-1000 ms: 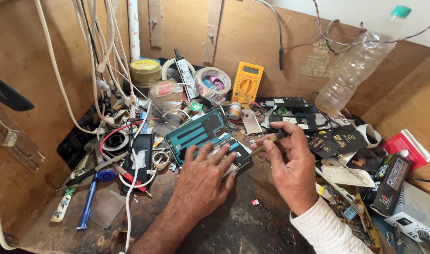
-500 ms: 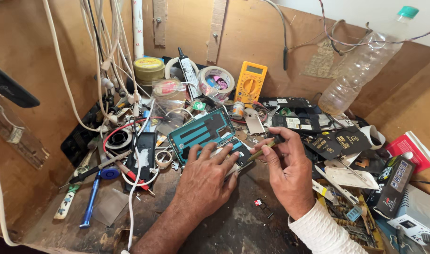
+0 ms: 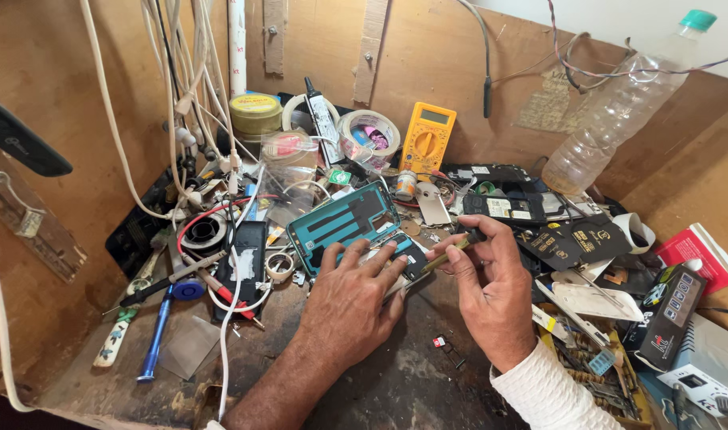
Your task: The person uses a prying tool to separate the back cover of a smartphone, then uses a screwdriver to remove screws from the internal frame. The person handles the phone, back cover, and internal components on a cluttered workbench.
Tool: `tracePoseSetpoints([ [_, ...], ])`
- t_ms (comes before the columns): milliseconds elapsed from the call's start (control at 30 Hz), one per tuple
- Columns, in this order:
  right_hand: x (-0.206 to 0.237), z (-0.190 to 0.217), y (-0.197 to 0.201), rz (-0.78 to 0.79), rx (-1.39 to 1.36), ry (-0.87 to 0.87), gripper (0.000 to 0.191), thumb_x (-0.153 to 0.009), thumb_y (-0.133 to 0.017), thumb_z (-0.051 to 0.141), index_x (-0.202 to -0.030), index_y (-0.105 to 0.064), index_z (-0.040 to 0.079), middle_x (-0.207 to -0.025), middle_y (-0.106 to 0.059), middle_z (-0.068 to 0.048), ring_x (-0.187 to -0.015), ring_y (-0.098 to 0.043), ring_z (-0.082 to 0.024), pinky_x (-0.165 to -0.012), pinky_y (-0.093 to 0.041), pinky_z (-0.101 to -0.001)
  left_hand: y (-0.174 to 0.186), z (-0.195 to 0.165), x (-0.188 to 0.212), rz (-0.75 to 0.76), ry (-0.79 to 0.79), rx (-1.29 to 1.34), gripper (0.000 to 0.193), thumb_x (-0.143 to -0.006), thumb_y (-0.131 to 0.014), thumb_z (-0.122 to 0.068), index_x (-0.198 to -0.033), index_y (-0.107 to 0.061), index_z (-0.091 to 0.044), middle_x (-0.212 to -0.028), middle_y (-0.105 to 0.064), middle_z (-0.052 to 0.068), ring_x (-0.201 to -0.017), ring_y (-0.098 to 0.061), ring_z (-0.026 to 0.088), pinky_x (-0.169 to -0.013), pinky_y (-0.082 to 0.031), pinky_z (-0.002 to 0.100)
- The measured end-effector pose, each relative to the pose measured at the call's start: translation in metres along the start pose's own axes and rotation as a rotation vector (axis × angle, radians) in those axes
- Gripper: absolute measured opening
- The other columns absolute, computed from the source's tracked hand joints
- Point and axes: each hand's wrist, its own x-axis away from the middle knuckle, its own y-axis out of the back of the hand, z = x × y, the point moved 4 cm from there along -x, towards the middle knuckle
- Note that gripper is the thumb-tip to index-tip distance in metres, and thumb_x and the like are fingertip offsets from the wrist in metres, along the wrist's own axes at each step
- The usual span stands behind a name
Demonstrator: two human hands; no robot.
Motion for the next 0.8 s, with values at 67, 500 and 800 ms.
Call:
tracePoseSetpoints([
  [67,0.000,-0.001,0.000,-0.006,0.007,0.000,0.034,-0.102,-0.056,0.003,-0.135,-0.047,0.000,-0.103,-0.075,-0.010,-0.097,-0.076,-0.016,-0.083,-0.062,-0.0288,0.000,0.000,0.000,0.005,0.001,-0.002,0.046,-0.087,-0.067,-0.028,-0.128,-0.068,-0.006,-0.136,-0.064,0.016,-0.127,-0.052,0.039,-0.105,-0.034,0.053],
  [500,-0.008,0.013,-0.001,-0.047,0.300,0.053,0.030,-0.092,-0.075,0.008,-0.118,-0.061,0.003,-0.082,-0.076,-0.008,-0.071,-0.071,-0.012,-0.062,-0.056,-0.0260,0.000,0.000,0.000,-0.005,0.001,0.000,0.046,-0.088,-0.067,-0.028,-0.128,-0.068,-0.006,-0.136,-0.065,0.016,-0.127,-0.052,0.038,-0.106,-0.034,0.052],
  [800,-0.037,0.015,-0.004,0.280,0.167,-0.071,0.027,-0.092,-0.068,0.014,-0.109,-0.049,0.005,-0.084,-0.068,-0.004,-0.064,-0.070,-0.009,-0.046,-0.057,-0.0294,0.001,-0.001,-0.001,0.000,-0.003,0.011,0.046,-0.087,-0.067,-0.027,-0.127,-0.068,-0.005,-0.135,-0.065,0.015,-0.126,-0.053,0.038,-0.105,-0.035,0.051],
])
